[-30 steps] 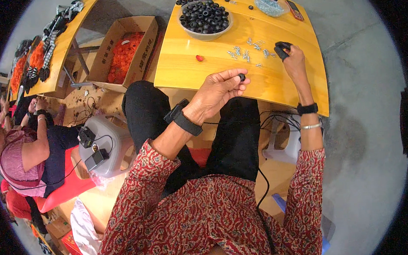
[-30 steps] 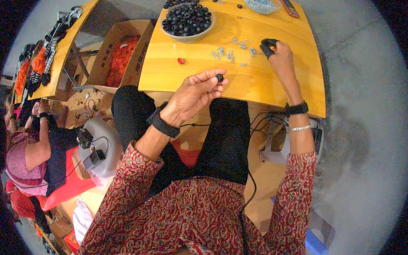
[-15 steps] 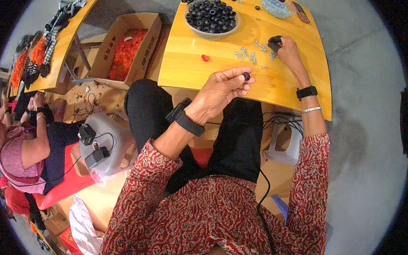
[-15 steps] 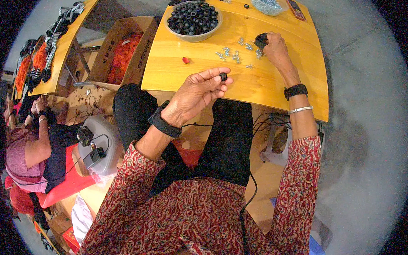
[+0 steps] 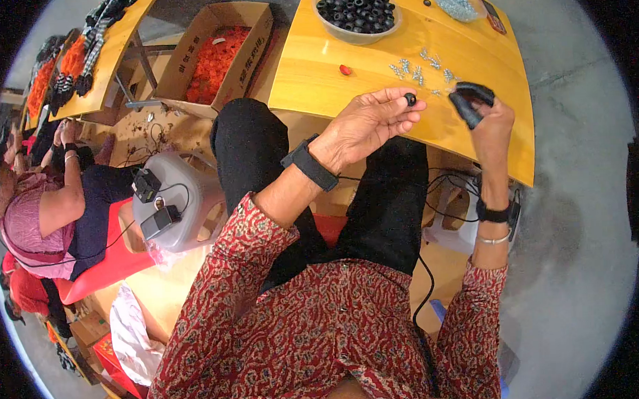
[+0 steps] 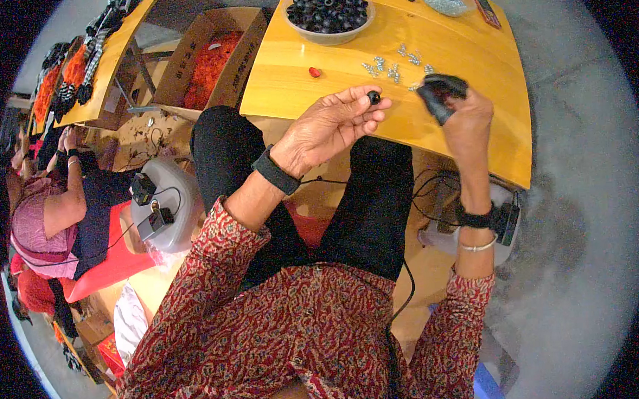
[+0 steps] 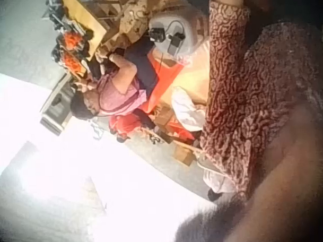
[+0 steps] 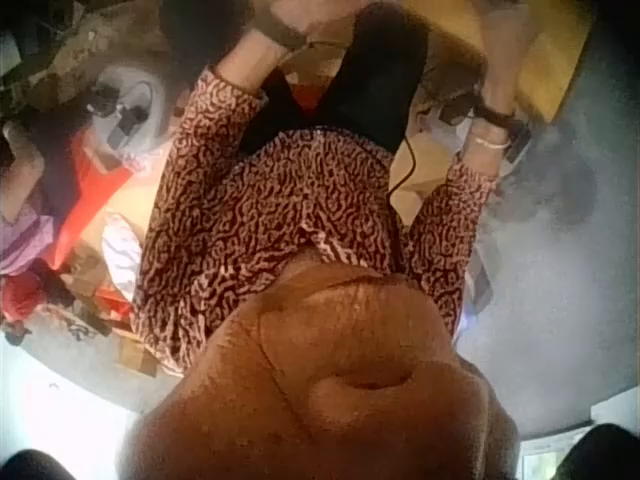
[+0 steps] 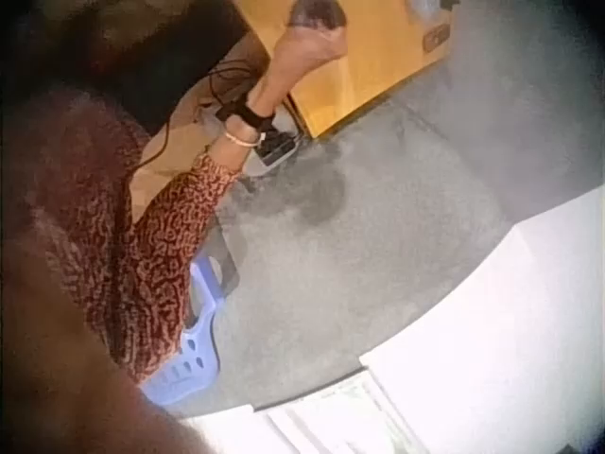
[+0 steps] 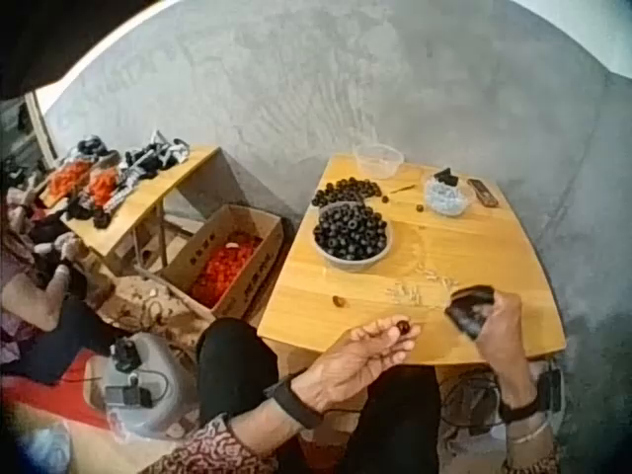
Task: The person assembles small silver pins into black rubber components by hand at a work table.
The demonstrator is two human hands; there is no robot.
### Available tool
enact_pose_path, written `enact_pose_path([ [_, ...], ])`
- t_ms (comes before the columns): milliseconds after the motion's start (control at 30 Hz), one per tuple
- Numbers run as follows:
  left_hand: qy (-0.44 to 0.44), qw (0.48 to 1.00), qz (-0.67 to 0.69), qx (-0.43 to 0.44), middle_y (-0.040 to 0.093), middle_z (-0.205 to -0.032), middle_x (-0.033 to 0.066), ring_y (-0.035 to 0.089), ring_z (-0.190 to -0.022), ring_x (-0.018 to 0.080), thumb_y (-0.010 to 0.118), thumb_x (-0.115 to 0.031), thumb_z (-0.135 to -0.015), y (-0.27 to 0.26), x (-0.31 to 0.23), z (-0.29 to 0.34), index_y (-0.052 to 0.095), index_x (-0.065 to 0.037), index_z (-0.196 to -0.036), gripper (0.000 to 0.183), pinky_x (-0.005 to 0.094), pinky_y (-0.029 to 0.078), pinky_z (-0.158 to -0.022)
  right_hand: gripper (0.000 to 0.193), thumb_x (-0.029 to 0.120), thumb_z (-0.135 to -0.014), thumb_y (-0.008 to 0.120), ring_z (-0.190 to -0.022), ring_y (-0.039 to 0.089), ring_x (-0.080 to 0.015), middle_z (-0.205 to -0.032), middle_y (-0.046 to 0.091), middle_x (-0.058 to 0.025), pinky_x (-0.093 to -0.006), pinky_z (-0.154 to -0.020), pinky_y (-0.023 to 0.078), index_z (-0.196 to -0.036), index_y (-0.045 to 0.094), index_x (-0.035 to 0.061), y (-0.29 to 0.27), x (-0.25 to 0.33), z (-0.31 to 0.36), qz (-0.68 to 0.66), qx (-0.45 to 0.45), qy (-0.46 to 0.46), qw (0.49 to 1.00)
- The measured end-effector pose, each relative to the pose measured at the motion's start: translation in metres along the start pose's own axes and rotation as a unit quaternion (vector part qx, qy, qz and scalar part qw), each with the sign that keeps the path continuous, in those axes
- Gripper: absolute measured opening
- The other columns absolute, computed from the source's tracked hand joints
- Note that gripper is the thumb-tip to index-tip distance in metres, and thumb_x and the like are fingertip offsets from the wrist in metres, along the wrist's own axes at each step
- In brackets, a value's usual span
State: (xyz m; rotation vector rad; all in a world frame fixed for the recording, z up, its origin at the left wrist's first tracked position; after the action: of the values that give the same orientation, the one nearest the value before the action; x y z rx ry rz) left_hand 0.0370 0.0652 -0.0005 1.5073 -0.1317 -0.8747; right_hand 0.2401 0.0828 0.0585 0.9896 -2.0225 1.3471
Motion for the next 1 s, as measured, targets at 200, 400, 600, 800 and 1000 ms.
enact_pose_path([
  [200, 0.022, 0.997, -0.074, -0.001, 0.062, -0.098, 0.0087, 0.061, -0.086, 0.0142, 0.054, -0.005, -0.089, -0.001, 0.009, 0.001, 0.057, 0.001, -0.111, 0.023, 0.0239, 0.052, -0.076, 0.018, 0.000, -0.073, 0.069, -0.072, 0.061, -0.0121, -0.079, 0.066, -0.0062, -0.0243, -0.069, 0.047, -0.091, 0.066, 0.0016, 0.023, 0.049, 0.040, -0.029, 0.029, -0.046, 0.998],
  [400, 0.032, 0.995, -0.095, 0.005, 0.063, -0.096, 0.0074, 0.061, -0.083, 0.0135, 0.056, -0.005, -0.088, 0.004, 0.015, 0.002, 0.058, 0.001, -0.111, 0.024, 0.0234, 0.053, -0.074, 0.023, 0.000, -0.072, 0.070, -0.070, 0.059, -0.0110, -0.079, 0.066, -0.0051, -0.0235, -0.066, 0.047, -0.094, 0.065, 0.0023, 0.018, 0.049, 0.048, -0.005, 0.034, -0.030, 0.999],
  [600, 0.037, 0.989, -0.146, 0.003, 0.064, -0.097, 0.0086, 0.062, -0.083, 0.0137, 0.056, -0.007, -0.088, 0.003, 0.016, 0.004, 0.059, 0.002, -0.112, 0.026, 0.0226, 0.053, -0.073, 0.025, -0.001, -0.073, 0.069, -0.068, 0.057, -0.0108, -0.078, 0.065, -0.0047, -0.0242, -0.065, 0.047, -0.097, 0.064, 0.0025, 0.016, 0.059, 0.049, 0.019, 0.062, -0.039, 0.997],
  [800, 0.009, 0.983, -0.181, 0.017, 0.065, -0.097, 0.0095, 0.062, -0.080, 0.0134, 0.057, -0.008, -0.088, 0.006, 0.015, 0.005, 0.059, 0.003, -0.112, 0.026, 0.0235, 0.053, -0.074, 0.029, 0.003, -0.071, 0.071, -0.070, 0.054, -0.0105, -0.080, 0.061, -0.0020, -0.0239, -0.064, 0.045, -0.099, 0.063, 0.0026, 0.011, 0.056, 0.046, 0.011, 0.086, -0.058, 0.995],
  [1000, -0.024, 0.979, -0.201, 0.024, 0.065, -0.096, 0.0097, 0.063, -0.080, 0.0134, 0.057, -0.008, -0.088, 0.009, 0.015, 0.009, 0.061, 0.002, -0.110, 0.025, 0.0245, 0.053, -0.075, 0.029, 0.008, -0.072, 0.073, -0.069, 0.048, -0.0103, -0.081, 0.058, -0.0010, -0.0223, -0.063, 0.041, -0.099, 0.063, 0.0024, 0.015, 0.042, 0.041, -0.087, 0.157, 0.008, 0.984],
])
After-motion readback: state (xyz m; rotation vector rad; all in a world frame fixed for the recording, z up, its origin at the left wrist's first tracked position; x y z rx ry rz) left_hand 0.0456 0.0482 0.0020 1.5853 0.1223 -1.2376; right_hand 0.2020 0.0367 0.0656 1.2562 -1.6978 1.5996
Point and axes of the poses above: each hand's wrist, its own z-axis away from the middle knuckle, its own y-axis out of the palm, x = y × z, the point moved 4 cm from there along -z, towards the middle knuckle
